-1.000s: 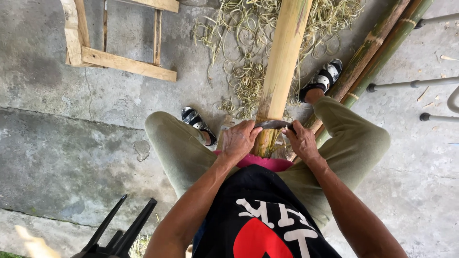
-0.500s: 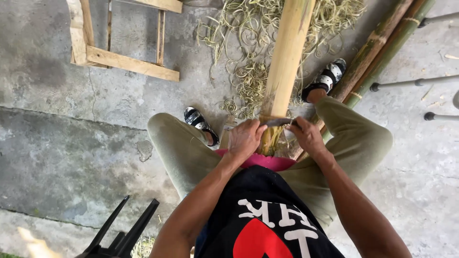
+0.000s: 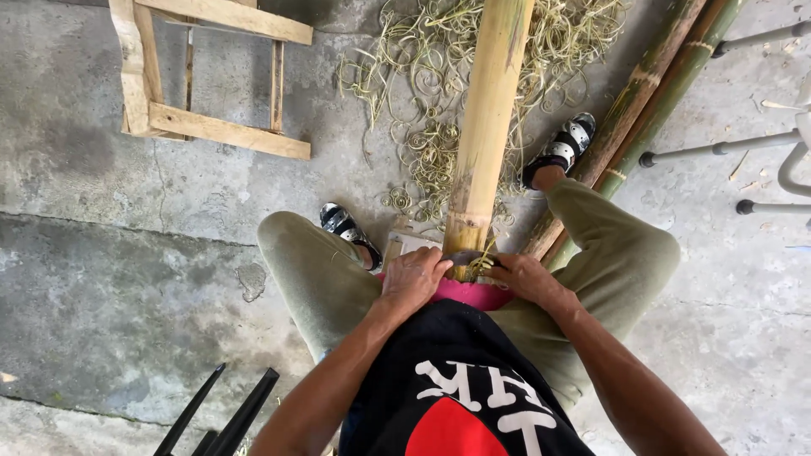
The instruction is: The recorder is using a sickle-like tool to strip outer layers from a bamboo pole.
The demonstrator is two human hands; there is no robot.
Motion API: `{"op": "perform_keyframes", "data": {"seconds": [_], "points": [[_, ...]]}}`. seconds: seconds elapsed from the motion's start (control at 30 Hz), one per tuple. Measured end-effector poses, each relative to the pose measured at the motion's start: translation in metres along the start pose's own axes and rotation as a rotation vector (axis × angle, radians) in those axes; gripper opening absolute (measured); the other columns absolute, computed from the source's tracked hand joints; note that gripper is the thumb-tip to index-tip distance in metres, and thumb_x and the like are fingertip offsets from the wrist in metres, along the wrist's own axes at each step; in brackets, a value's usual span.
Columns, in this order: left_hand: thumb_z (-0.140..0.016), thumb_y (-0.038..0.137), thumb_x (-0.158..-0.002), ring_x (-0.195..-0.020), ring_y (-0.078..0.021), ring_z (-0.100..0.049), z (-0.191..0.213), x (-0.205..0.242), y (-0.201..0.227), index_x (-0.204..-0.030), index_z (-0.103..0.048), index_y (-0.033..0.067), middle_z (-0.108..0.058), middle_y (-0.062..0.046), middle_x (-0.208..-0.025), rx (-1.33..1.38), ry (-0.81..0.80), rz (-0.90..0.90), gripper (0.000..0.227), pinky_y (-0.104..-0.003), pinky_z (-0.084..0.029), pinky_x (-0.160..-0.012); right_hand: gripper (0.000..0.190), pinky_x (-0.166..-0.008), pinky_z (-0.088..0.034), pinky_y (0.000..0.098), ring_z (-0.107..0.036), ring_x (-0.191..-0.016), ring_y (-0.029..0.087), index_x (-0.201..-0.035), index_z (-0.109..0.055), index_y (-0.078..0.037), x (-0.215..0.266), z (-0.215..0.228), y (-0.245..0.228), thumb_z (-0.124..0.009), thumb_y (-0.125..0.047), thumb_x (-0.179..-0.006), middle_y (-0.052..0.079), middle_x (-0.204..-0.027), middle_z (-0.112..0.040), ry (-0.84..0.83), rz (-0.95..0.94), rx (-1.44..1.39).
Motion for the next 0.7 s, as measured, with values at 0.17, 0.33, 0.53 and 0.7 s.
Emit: {"op": "perform_keyframes", "data": {"seconds": [0.17, 0.33, 0.53, 0.7], "points": [[-0.063, 0.034, -0.100, -0.075, -0.0367, -0.067, 0.007, -0.028, -0.008, -0.089, -0.060, 0.0059, -0.066, -0.014, -0.083, 0.025, 0.004, 0.008, 0.030, -0.051, -0.053, -0.066, 0.011, -0.044, -0.052, 0.0388, -0.061, -0.049, 0.020, -0.092, -0.070, -0.009, -0.022, 0.004, -0.003, -0.071, -0.020, -0.090, 0.009, -0.067, -0.067, -0.023, 0.438, 0.209], [-0.066, 0.037, -0.098, -0.074, -0.0376, -0.066, 0.017, -0.054, -0.009, -0.089, -0.059, 0.0050, -0.065, -0.015, -0.081, 0.059, 0.084, 0.035, 0.034, -0.051, -0.052, -0.066, 0.016, -0.039, -0.045, 0.0430, -0.058, -0.044, 0.023, -0.092, -0.058, -0.004, -0.029, 0.045, -0.028, -0.059, -0.016, -0.104, 0.011, -0.062, -0.064, 0.147, -0.032, 0.114], [-0.065, 0.037, -0.098, -0.071, -0.0373, -0.064, 0.019, -0.046, -0.007, -0.088, -0.059, 0.0056, -0.064, -0.015, -0.081, 0.070, 0.116, 0.014, 0.033, -0.050, -0.051, -0.063, 0.020, -0.047, -0.044, 0.0477, -0.060, -0.048, 0.030, -0.087, -0.056, -0.003, -0.017, 0.040, -0.038, -0.064, -0.016, -0.100, 0.016, -0.064, -0.065, 0.315, 0.056, 0.046], [-0.067, 0.040, -0.097, -0.067, -0.0325, -0.066, -0.007, -0.005, -0.023, -0.080, -0.060, 0.0088, -0.064, -0.013, -0.069, -0.030, 0.034, 0.056, 0.037, -0.050, -0.049, -0.064, 0.009, -0.050, -0.046, 0.0444, -0.063, -0.060, 0.033, -0.094, -0.064, -0.004, 0.009, 0.024, -0.045, -0.065, -0.012, -0.095, 0.018, -0.075, -0.065, 0.451, 0.347, 0.082]]}}
Point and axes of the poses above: each hand's wrist, its own x-axis away from the middle knuckle, its own z-axis out of the back of the hand, y = z × x, the point moved 5 cm from there along -x, towards the middle knuckle
